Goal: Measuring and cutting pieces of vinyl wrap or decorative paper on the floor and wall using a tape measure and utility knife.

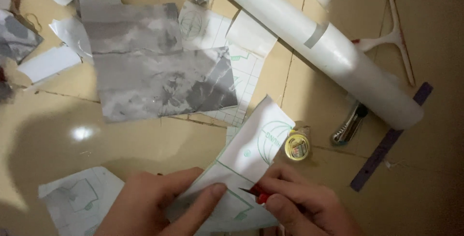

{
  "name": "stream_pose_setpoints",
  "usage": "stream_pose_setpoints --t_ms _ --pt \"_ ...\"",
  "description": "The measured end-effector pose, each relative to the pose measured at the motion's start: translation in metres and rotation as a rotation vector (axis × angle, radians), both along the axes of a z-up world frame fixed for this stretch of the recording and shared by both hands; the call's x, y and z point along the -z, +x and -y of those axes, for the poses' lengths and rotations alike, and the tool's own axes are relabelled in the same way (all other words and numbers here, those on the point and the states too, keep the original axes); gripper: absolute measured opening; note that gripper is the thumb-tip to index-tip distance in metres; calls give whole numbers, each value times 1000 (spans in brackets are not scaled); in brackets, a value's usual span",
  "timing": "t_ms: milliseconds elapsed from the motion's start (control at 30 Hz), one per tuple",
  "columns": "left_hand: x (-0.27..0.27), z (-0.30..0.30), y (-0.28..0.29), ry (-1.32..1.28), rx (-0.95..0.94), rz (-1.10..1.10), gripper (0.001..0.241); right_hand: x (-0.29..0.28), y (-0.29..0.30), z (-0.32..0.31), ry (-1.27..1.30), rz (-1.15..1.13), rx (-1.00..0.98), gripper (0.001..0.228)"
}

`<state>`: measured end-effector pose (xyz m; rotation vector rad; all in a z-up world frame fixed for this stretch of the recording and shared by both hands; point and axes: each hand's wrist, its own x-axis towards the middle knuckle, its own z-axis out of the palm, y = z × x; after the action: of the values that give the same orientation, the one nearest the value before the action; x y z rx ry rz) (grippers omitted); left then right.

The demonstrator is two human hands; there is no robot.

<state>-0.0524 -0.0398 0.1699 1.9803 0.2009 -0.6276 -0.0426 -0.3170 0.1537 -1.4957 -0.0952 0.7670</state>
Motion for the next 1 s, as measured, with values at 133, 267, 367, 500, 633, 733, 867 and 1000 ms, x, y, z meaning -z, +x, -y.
stream_pose_setpoints --t_ms 133,267,367,500,633,733,867,1000 --pt "0 3 4 11 -8 -132 19 8 2 1 51 -54 -40 46" --pt "3 3 6 99 8 -101 18 7 0 -5 -10 33 -45 45" --pt "3 3 6 -14 -16 -12 19 8 -3 -8 24 -33 12 45" --pt "4 3 6 17 15 -34 18 10 -2 -6 83 -55 34 45" --pt "3 6 2 -23 5 74 17 12 -1 -2 112 -96 -13 48" --pt "3 6 0 -9 -3 3 15 8 -2 -2 104 -192 29 48" --pt "1 7 -1 -74 -30 61 13 5 0 -4 166 -207 37 47" --pt "0 9 0 -45 5 56 13 9 -5 -6 226 -200 54 45"
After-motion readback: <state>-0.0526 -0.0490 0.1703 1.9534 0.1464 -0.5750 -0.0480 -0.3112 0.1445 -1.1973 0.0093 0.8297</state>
